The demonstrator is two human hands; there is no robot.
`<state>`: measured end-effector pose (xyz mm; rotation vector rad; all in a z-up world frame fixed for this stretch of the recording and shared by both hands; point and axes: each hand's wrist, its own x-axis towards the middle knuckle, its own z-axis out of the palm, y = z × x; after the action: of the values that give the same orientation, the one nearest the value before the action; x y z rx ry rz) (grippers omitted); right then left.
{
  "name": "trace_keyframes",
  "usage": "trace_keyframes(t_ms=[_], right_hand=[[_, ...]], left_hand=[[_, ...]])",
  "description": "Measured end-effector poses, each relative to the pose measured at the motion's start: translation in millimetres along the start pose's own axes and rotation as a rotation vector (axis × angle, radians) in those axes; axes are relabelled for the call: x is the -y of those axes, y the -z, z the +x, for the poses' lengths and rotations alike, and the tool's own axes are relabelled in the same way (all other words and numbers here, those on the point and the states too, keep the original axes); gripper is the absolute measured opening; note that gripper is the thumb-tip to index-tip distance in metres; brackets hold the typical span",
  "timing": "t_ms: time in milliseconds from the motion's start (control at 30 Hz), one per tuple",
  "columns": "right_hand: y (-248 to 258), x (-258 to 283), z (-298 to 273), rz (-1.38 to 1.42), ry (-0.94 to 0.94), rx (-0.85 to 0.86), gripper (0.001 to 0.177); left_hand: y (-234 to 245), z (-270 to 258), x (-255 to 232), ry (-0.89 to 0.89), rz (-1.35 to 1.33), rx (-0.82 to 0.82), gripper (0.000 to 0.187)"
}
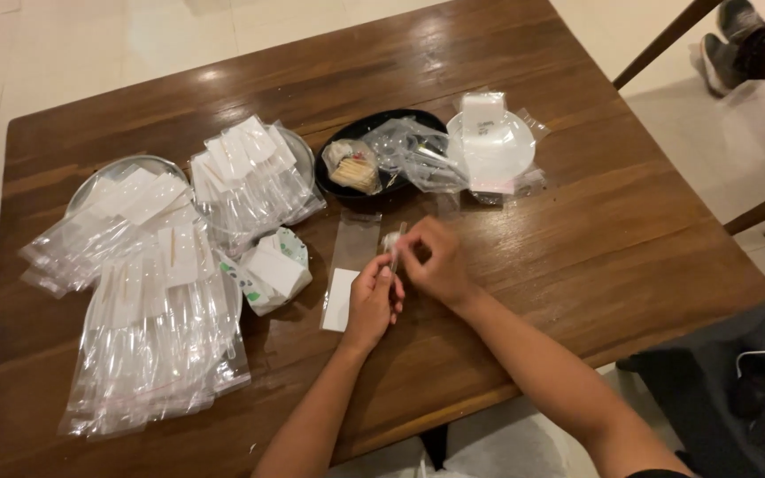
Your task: The person places a paper insert and a small wooden pick into a plastic bag, seals it, and repeats the process with another bag.
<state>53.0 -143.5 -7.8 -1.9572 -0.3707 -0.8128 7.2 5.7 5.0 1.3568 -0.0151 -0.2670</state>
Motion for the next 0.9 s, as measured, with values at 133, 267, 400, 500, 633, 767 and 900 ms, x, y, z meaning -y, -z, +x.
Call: trace_keyframes(t_ms=[133, 267, 400, 500, 633, 767, 900], right_hand=[[-3, 1, 4, 0.076, 0.014, 0.083, 0.011], [-3, -2, 3, -0.002, 0.015, 0.010, 0.011], [-5, -5, -5, 0.109, 0.001, 0.114, 0.013], [-5, -9, 7, -0.002, 0.004, -0.017, 0.012], [-11, 3, -12, 0.055, 0.006, 0.064, 0.015], [3, -5, 26, 0.030, 0.022, -0.018, 0.014], [0, 14, 0, 0.017, 0.010, 0.033, 0.015]], left_hand=[[2, 4, 3, -0.058, -0.004, -0.005, 0.032], [0, 1, 3, -0.078, 0.017, 0.013, 0.031], [0, 4, 0, -0.074, 0.014, -0.016, 0.032], [1, 2, 3, -0.081, -0.010, 0.015, 0.032], [3, 3, 3, -0.068, 0.016, 0.002, 0.034], [-1, 5, -1, -0.075, 0.016, 0.024, 0.033], [2, 4, 8, -0.053, 0.031, 0.016, 0.035]])
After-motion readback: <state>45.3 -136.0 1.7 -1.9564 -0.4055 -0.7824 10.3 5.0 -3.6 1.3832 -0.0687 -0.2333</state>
